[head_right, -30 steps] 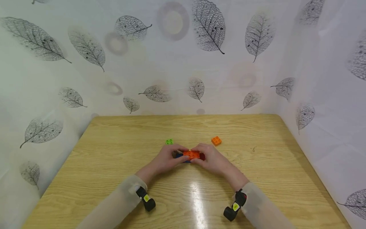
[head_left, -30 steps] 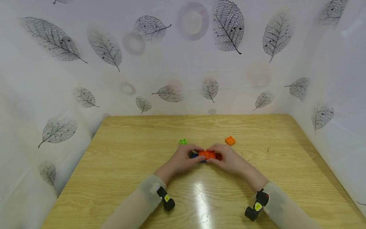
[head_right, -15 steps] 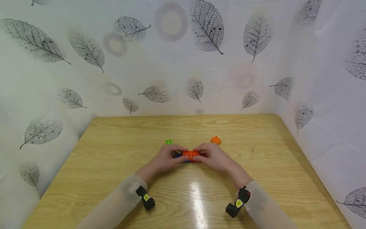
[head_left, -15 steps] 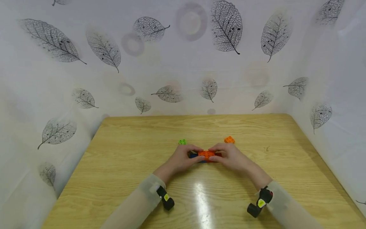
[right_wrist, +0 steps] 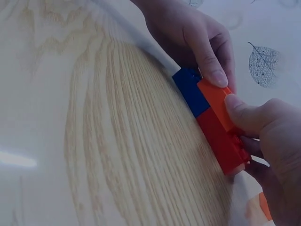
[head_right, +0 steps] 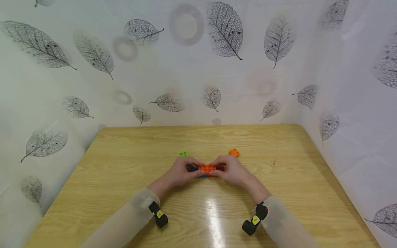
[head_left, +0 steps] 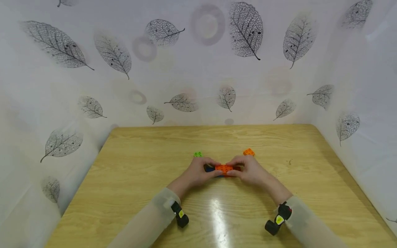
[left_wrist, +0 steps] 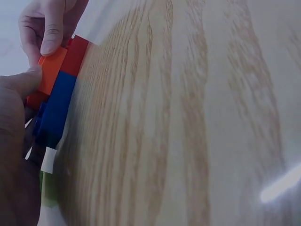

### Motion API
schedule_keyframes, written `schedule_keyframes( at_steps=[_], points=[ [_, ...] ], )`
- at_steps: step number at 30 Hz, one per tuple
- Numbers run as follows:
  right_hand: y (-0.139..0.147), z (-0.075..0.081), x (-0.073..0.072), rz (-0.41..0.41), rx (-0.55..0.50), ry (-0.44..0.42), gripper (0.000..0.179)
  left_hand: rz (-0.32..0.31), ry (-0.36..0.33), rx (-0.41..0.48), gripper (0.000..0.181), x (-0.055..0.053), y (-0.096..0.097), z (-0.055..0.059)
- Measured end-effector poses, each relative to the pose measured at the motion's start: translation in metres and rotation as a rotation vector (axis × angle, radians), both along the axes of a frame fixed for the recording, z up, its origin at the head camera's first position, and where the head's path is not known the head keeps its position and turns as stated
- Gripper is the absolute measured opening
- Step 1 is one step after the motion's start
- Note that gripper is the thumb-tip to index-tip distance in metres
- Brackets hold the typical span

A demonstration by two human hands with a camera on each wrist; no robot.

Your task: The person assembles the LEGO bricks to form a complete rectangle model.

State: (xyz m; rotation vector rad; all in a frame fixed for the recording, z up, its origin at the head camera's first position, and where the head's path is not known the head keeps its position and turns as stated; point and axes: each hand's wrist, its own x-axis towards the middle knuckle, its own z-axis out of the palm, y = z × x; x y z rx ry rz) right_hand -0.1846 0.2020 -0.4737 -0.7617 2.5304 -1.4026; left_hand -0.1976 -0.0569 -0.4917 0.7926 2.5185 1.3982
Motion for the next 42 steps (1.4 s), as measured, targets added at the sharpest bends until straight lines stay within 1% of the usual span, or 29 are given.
schedule_keyframes(
  at_steps=[5, 9, 17, 21, 28, 32, 37, 42],
  points=[
    [0.001, -0.006, -0.001, 0.001, -0.022, -0.039, 0.020, -0.009, 0.002, 0.020, 0.030, 0.001, -0.001, -0.003],
    [0.002, -0.006, -0.002, -0.001, -0.017, -0.039, 0.020, -0.014, 0.016, 0.019, 0.030, 0.000, -0.001, -0.003],
    [0.003, 0.001, -0.002, 0.009, 0.053, 0.000, 0.021, -0.006, 0.005, -0.003, 0.031, 0.000, -0.001, 0.001],
    [0.002, 0.005, -0.003, 0.021, 0.078, 0.019, 0.026, -0.004, -0.003, -0.007, 0.030, 0.001, -0.001, 0.003],
    [0.010, 0.011, -0.004, -0.022, 0.075, 0.029, 0.033, -0.009, -0.003, 0.002, 0.031, 0.001, -0.001, 0.001],
    [0.017, 0.014, -0.005, -0.037, 0.082, 0.067, 0.032, 0.001, -0.002, 0.011, 0.031, 0.002, 0.000, -0.001],
    [0.028, 0.016, -0.007, -0.069, 0.088, 0.140, 0.027, 0.012, -0.014, 0.019, 0.032, 0.002, 0.001, -0.001],
    [0.040, 0.021, -0.008, -0.099, 0.084, 0.166, 0.026, 0.013, -0.017, 0.015, 0.031, 0.003, 0.002, 0.000]
  ],
)
